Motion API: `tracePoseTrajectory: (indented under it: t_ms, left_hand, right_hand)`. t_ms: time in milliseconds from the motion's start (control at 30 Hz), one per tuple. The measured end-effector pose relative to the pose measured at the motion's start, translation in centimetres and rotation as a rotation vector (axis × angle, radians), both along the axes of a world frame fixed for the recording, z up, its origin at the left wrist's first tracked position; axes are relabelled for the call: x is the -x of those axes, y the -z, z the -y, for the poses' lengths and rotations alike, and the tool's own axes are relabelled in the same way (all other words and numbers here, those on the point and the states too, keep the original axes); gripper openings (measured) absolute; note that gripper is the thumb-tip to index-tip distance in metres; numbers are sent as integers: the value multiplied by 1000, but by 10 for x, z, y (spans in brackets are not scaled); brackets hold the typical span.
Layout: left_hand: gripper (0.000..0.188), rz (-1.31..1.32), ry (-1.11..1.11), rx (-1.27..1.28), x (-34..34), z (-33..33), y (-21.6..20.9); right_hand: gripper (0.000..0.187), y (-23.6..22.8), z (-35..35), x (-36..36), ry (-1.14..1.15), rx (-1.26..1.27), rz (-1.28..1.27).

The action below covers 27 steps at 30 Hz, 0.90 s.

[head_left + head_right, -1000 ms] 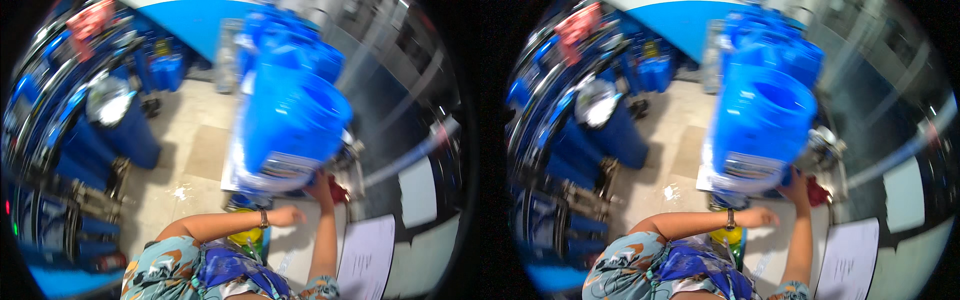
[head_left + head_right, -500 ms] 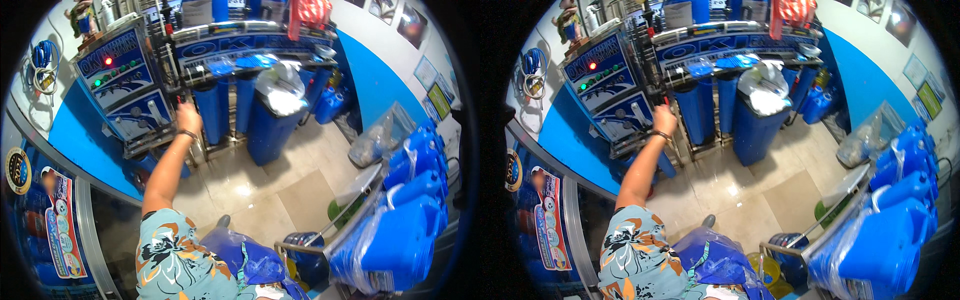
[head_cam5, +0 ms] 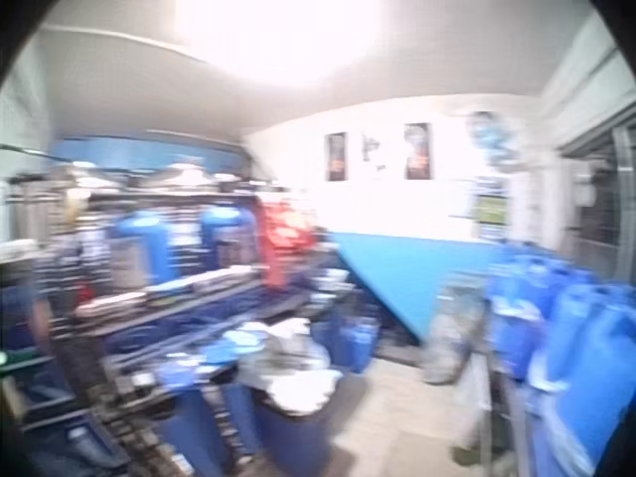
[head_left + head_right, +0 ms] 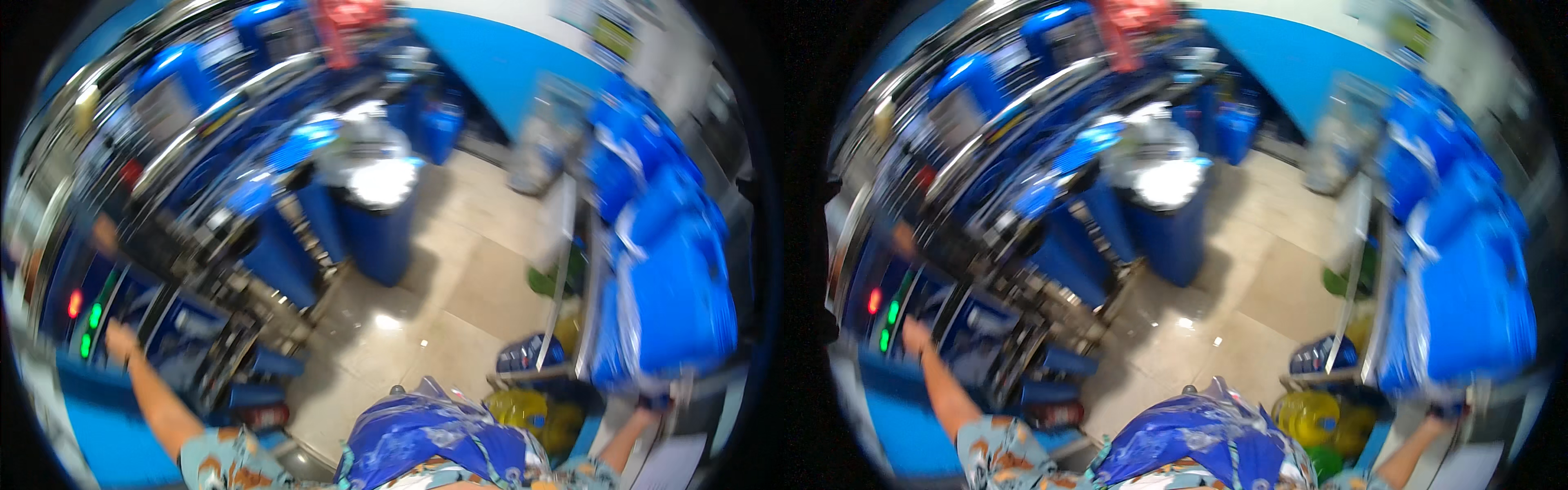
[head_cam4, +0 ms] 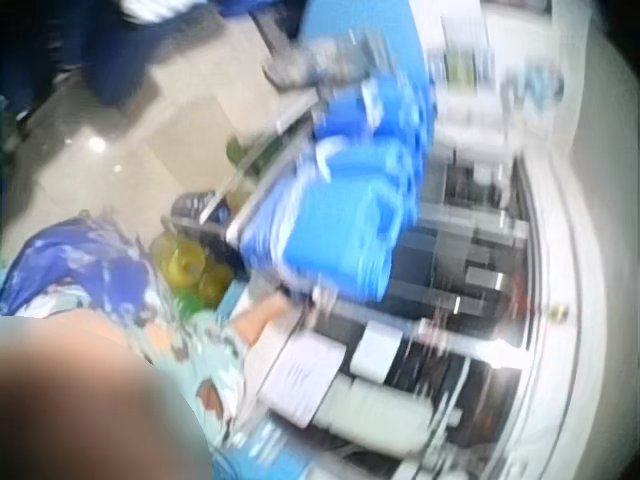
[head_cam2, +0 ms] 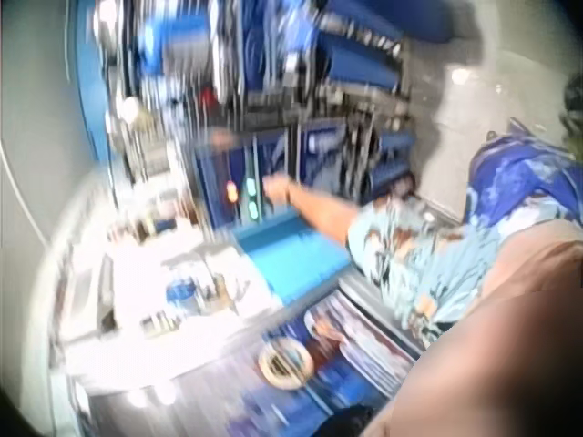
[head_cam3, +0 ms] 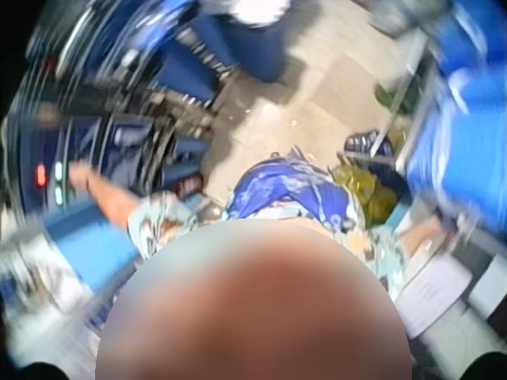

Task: The person wraps a blue water container in a clear plastic bag, places it on a metal shelf with other containers, then wipes the counter with a pink cloth. They apply a seal strip to the container opening, use a hair dryer to heat the seal, and secure the lid. The person repeats sealing on another container and moves the finished containers to a storage area.

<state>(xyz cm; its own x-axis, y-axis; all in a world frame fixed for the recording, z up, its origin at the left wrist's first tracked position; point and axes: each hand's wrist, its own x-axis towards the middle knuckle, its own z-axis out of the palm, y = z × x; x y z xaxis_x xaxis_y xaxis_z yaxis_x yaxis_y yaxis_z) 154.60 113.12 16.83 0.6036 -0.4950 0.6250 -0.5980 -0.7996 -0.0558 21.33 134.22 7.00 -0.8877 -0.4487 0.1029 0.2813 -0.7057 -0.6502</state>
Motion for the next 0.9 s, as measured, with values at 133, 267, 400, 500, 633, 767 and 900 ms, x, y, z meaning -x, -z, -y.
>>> tracePoseTrajectory:
  t_ms: [133, 267, 400, 500, 633, 767, 900]
  left_hand:
    - [46, 9, -13, -238, 7, 9, -24]
    - [41, -138, 383, -79, 112, 68, -9]
    - [39, -511, 694, -534, 290, 126, 51]
    - [38, -752, 811, -966, 433, 131, 89]
    - [38, -501, 1351, -1323, 674, 88, 137]
    - [35, -829, 2213, -1362, 912, -31, 146]
    - [44, -422, 2633, -1183, 1089, -127, 116]
  right_hand:
    - [34, 24, -27, -2, -40, 137, 19]
    - [41, 50, -20, 5, 58, -60, -84]
    - [43, 80, -20, 27, 250, -463, 48]
    - [40, 91, -12, 45, 532, -1378, -1080]
    - [51, 44, 6, 76, 842, -1580, -1158]
    - [58, -34, 27, 122, 991, -1762, -1167]
    - [35, -62, 38, 167, 414, -1766, -940]
